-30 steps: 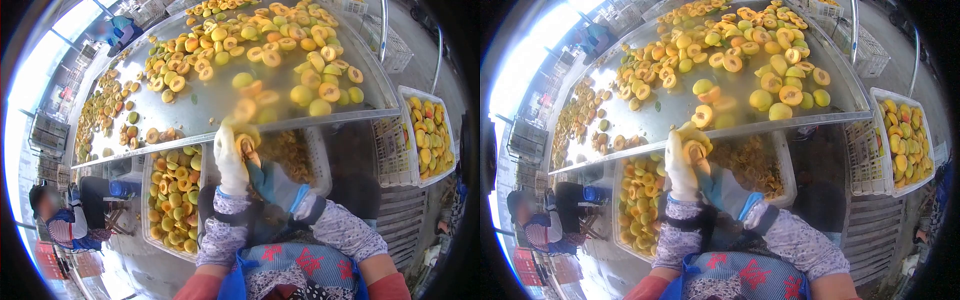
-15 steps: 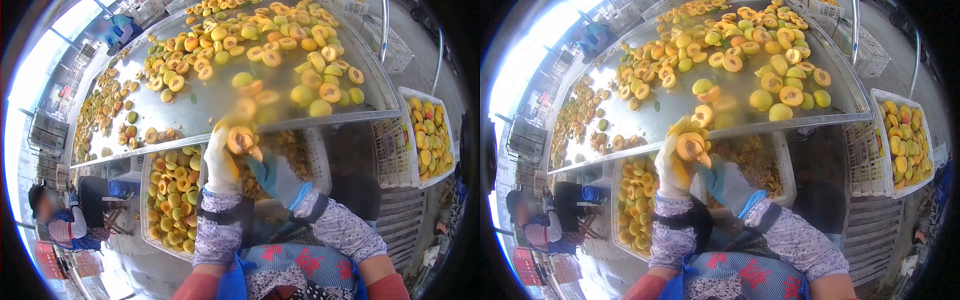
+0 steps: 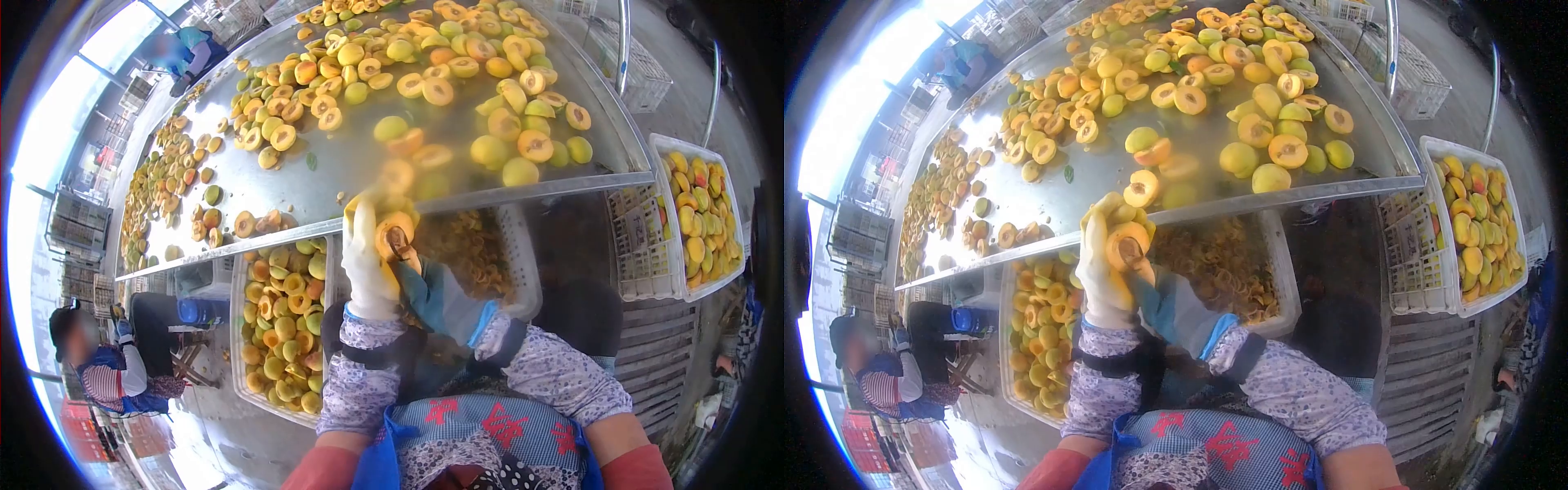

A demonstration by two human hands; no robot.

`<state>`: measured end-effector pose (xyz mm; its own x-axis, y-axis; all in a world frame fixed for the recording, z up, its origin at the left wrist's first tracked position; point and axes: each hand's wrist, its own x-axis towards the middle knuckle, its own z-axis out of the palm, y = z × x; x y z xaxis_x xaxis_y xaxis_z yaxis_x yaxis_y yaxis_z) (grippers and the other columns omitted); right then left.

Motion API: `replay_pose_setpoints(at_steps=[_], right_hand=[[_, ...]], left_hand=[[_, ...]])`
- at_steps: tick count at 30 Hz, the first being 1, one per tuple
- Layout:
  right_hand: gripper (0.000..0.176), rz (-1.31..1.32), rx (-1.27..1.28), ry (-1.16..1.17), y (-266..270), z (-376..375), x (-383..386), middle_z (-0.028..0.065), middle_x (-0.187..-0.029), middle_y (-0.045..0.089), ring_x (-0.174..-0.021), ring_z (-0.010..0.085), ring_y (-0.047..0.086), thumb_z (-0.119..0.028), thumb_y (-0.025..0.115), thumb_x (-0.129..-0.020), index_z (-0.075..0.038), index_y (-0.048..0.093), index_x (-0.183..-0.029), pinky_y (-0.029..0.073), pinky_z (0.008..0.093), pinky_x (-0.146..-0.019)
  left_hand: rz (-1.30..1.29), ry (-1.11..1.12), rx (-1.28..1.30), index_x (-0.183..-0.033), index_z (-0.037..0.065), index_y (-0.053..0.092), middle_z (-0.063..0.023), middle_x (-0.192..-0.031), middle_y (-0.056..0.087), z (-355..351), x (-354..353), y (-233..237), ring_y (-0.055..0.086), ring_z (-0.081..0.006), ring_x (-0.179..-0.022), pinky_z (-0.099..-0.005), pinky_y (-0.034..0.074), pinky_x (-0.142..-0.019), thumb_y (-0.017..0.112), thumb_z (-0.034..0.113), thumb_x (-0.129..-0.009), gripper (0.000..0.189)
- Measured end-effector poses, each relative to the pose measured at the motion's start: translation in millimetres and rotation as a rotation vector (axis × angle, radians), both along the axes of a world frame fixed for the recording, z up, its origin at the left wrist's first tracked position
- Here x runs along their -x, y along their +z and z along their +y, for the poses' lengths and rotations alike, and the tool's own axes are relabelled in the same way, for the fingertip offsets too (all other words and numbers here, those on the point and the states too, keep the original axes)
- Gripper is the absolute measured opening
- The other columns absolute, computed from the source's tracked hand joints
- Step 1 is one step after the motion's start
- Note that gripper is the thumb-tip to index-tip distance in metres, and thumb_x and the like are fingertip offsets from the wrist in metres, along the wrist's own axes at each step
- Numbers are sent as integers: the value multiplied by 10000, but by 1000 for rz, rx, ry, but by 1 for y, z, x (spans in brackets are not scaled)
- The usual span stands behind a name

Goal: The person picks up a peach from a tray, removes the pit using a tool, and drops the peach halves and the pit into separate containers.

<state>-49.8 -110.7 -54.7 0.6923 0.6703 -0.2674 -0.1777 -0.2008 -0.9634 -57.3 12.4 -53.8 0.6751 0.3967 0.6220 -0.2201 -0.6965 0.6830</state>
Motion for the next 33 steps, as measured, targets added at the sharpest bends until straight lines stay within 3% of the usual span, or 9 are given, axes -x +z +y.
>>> replay_pose_setpoints(at_steps=[2,5,6,9,15,19,23,27,33], right_hand=[[485,-388,-152,-103,-10,4,9,94,-682,607,-645,192,592,-466,477,-1054,-24,647,-947,486,356,-599],[502,90,-71,73,3,-6,-7,84,-653,590,-640,181,588,-462,463,-1059,-19,648,-910,476,360,-580],[501,429,9,187,14,-10,-14,87,-649,589,-642,184,592,-456,464,-1059,-16,651,-908,476,364,-579],[653,108,29,166,20,-15,-17,156,-839,698,-801,320,691,-618,448,-1008,1,652,-984,526,380,-689],[620,-420,1,-55,-14,-3,-10,92,-639,610,-517,187,547,-563,456,-1035,-8,656,-848,433,337,-521],[574,237,129,132,31,-10,-13,198,-707,651,-633,314,627,-522,500,-1025,25,662,-965,484,432,-621],[600,-157,54,62,-18,-7,-20,162,-755,670,-673,281,653,-562,494,-1015,11,667,-980,508,380,-631],[540,-548,-63,-10,-33,-2,-20,42,-621,546,-475,126,497,-523,461,-1045,-39,612,-859,396,291,-450],[584,712,-33,318,32,-23,-20,25,-633,532,-474,159,512,-593,450,-1010,-41,602,-892,407,294,-414]], left_hand=[[-42,0,-115,-1315,-79,525,-169,-1134,621,-1,2,7,672,-257,-979,-337,565,-860,546,143,-1006,382],[-130,-37,-54,-1335,-68,530,-178,-1154,628,8,-4,-15,673,-261,-986,-348,569,-859,537,173,-1008,407],[-112,-116,159,-1341,-58,538,-181,-1164,631,10,-4,-15,672,-263,-993,-357,572,-856,523,206,-1015,419],[9,-421,1169,-1354,-24,560,-188,-1195,640,3,-2,16,669,-270,-1015,-386,581,-841,467,308,-1040,466],[235,-245,871,-1338,-17,571,-146,-1139,651,2,4,18,652,-248,-997,-383,575,-830,462,379,-1041,507],[59,-33,276,-1308,-26,583,-119,-1071,643,-6,-3,-6,649,-233,-953,-374,582,-790,496,352,-1028,478],[67,-365,1267,-1295,-25,588,-119,-1057,635,-1,-2,26,653,-243,-936,-366,586,-773,525,342,-1012,468],[307,-288,1205,-1285,-10,595,-113,-967,648,8,1,23,655,-213,-845,-341,569,-704,477,378,-1030,479],[135,-256,922,-1216,-44,597,-134,-858,676,1,3,14,627,-202,-706,-309,534,-639,398,324,-1059,447]])
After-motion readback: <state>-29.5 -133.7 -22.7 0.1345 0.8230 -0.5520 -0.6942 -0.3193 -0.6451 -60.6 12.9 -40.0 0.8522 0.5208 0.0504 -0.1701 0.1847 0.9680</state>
